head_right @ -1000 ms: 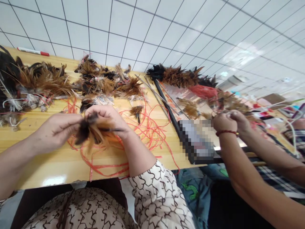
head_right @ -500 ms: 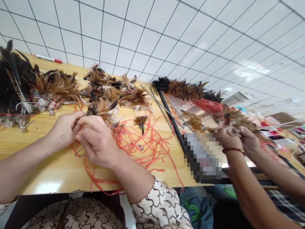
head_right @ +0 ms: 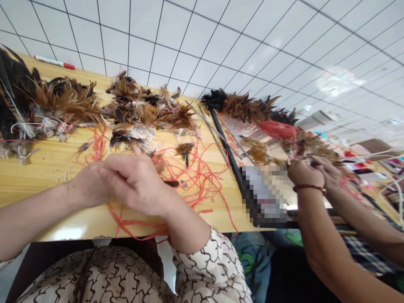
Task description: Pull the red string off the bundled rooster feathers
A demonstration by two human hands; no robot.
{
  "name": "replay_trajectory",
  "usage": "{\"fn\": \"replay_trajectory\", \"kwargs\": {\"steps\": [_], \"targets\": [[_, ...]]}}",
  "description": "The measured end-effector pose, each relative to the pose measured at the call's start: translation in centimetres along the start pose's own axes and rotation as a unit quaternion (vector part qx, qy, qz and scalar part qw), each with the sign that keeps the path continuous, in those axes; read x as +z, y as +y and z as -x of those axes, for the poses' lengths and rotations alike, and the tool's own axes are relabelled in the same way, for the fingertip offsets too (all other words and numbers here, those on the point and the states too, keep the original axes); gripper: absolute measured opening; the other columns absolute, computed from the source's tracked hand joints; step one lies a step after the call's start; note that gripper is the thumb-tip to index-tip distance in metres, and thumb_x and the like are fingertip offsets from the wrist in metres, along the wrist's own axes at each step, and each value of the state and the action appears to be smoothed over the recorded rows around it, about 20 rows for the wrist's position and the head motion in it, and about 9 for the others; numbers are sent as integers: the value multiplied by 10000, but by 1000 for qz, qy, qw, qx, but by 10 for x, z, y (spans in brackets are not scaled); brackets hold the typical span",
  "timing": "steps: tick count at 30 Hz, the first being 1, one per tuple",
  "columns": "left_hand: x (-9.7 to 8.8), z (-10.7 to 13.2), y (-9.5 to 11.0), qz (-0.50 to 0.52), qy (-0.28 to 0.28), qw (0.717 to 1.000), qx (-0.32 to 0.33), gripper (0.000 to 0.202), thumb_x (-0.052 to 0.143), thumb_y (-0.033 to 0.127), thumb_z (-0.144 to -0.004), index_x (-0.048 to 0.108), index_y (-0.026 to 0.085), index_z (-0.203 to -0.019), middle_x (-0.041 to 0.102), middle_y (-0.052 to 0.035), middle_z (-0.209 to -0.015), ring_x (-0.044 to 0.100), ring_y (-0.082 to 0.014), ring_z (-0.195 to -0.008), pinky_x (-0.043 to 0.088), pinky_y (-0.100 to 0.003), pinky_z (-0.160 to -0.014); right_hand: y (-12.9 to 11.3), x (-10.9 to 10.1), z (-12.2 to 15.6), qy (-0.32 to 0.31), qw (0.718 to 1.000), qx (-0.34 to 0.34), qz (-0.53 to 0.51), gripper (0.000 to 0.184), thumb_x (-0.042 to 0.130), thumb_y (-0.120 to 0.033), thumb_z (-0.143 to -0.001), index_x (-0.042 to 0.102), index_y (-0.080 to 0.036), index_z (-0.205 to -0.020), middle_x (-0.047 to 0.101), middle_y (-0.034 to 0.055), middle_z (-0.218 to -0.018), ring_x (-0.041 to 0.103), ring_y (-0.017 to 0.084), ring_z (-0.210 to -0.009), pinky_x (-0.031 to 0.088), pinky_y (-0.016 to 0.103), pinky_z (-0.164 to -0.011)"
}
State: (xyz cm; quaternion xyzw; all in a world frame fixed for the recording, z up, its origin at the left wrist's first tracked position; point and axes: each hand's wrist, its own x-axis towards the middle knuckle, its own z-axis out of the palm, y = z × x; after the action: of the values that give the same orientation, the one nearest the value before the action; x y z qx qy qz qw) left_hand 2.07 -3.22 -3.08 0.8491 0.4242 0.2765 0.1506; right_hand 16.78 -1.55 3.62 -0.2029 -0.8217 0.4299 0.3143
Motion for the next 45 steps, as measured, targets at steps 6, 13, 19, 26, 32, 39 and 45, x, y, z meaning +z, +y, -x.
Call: {"fn": "replay_trajectory", "kwargs": {"steps": [6, 13, 19, 26, 32, 39, 45], "targets": [[-20, 0, 11, 154, 78, 982, 80, 202, 396, 137, -838, 575, 198, -767, 607, -9, -651, 553, -121, -588, 442, -237, -563, 34, -15, -13, 67, 941, 143, -299, 262, 568, -341, -803, 443, -201, -619, 324, -59, -523, 279, 74, -472, 317, 222, -454], [-30, -11, 9, 467, 176, 839, -219, 283, 585, 399, -787, 488, 192, -621, 383, 62, -485, 298, -62, -407, 257, -207, -395, 55, 11, -27, 198, 871, 205, -400, 171, 454, -289, -781, 442, -209, -630, 436, -4, -583, 466, 131, -567, 455, 269, -554], [-23, -18, -10, 429, 171, 836, -295, 268, 536, 334, -750, 434, 193, -546, 349, 55, -485, 276, -70, -435, 211, -209, -412, 40, 33, -15, 234, 929, 119, -260, 203, 526, -343, -822, 492, -204, -678, 490, -3, -658, 497, 131, -700, 450, 281, -719], [-24, -17, -15, 207, 136, 948, -201, 217, 456, 267, -673, 343, 207, -497, 329, 52, -469, 317, -95, -501, 258, -238, -488, 27, 41, -5, 121, 988, -14, 97, 222, 384, -201, -901, 400, -212, -681, 469, 2, -682, 432, 133, -683, 383, 291, -675], [-27, -15, -21, 88, 4, 994, -66, 67, 470, 171, -608, 526, 204, -591, 583, -7, -604, 514, -148, -612, 384, -256, -562, 13, 18, -2, 18, 979, -32, 200, 249, 417, -130, -869, 451, -195, -631, 522, 21, -656, 451, 149, -716, 375, 335, -734], [-43, -10, -4, 315, -92, 944, -46, 219, 474, 213, -750, 531, 191, -539, 502, 14, -500, 437, -105, -473, 369, -234, -489, 33, -12, -10, -1, 949, 142, -282, 252, 573, -338, -797, 523, -181, -606, 494, -16, -565, 453, 105, -537, 379, 255, -529], [-36, -12, 1, 583, 43, 789, -192, 258, 634, 367, -690, 495, 187, -569, 372, 59, -452, 249, -48, -382, 199, -207, -384, 59, 6, -21, 126, 869, 194, -437, 180, 561, -334, -715, 483, -209, -612, 486, -2, -578, 461, 140, -566, 456, 294, -570]]}}
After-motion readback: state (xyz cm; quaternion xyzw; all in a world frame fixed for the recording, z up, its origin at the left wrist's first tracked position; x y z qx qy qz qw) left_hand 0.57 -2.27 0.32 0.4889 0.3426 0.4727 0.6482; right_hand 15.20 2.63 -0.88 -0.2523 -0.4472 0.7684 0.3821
